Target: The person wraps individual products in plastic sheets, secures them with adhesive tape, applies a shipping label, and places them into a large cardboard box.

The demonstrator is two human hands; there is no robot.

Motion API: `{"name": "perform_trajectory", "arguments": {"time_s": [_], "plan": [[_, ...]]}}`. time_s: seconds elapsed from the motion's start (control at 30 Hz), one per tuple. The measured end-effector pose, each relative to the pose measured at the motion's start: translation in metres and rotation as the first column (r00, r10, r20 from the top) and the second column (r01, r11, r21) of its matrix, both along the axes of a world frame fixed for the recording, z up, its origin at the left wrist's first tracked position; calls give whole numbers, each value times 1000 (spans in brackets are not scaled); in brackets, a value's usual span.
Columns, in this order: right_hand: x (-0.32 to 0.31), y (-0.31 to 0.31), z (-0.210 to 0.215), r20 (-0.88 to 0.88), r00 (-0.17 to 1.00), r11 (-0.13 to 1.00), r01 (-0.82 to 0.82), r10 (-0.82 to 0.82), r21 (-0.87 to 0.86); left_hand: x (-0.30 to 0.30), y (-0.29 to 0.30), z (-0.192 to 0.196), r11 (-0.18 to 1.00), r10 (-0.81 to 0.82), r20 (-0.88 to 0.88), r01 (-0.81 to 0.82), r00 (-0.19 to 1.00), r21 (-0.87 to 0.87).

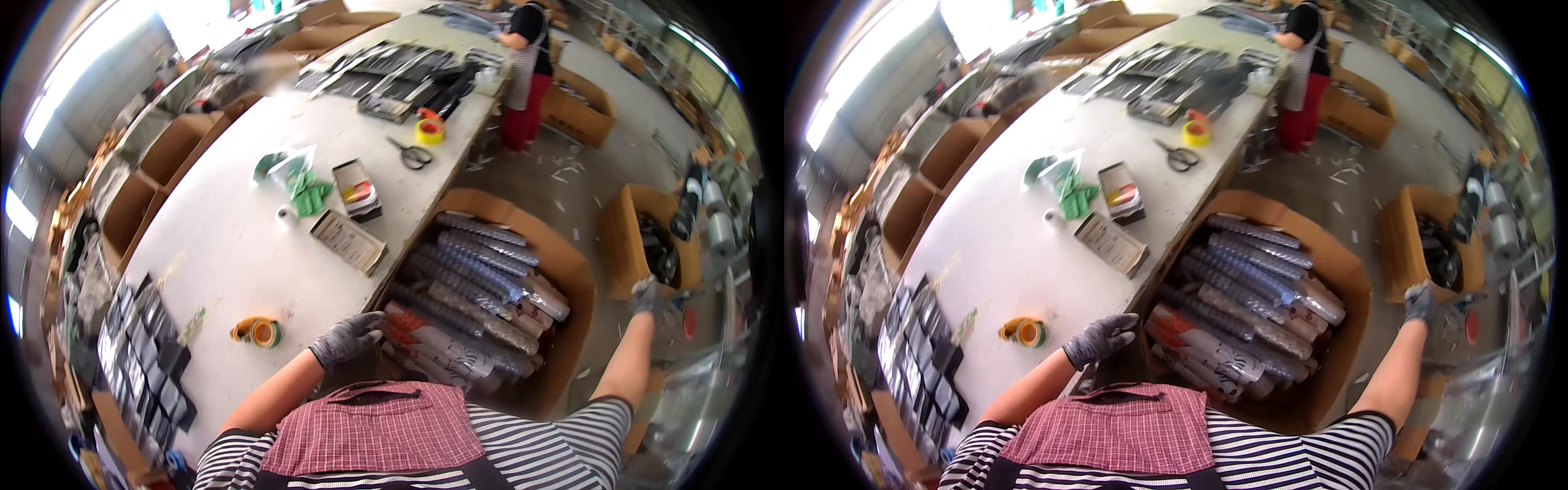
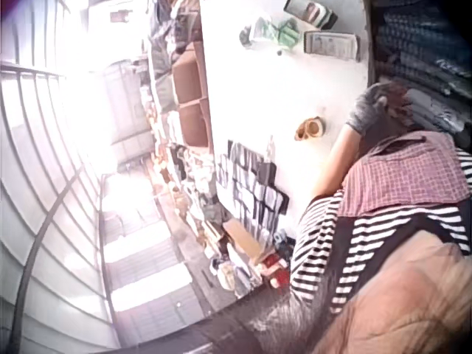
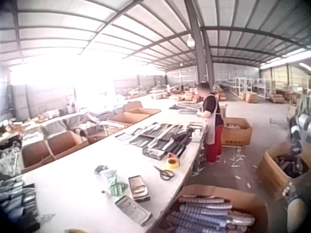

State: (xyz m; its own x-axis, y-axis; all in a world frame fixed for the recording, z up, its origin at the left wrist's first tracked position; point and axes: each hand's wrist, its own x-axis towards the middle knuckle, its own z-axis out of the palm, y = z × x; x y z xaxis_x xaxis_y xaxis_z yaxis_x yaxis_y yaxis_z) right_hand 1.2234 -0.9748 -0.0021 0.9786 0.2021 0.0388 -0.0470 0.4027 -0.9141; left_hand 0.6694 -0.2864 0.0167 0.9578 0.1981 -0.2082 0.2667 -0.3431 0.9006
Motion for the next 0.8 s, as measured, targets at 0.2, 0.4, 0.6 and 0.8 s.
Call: {"name": "perform_trajectory", "arguments": {"time_s": [0.2,0.4,0.6,0.8], "plan": [[-160,254,-247,-810,478,923,-336,339,189,-95,36,-76,749,337,-69,-223,939,624],[-283,342,-394,-566,416,-575,-119,711,-809,-68,37,-121,624,189,-192,33,963,781],[-370,442,-388,-447,769,-338,-315,456,-887,-68,30,-126,545,265,-218,41,939,838],[-354,502,-405,-437,699,-431,-201,566,-879,-57,39,-130,555,244,-165,2,956,832]]}}
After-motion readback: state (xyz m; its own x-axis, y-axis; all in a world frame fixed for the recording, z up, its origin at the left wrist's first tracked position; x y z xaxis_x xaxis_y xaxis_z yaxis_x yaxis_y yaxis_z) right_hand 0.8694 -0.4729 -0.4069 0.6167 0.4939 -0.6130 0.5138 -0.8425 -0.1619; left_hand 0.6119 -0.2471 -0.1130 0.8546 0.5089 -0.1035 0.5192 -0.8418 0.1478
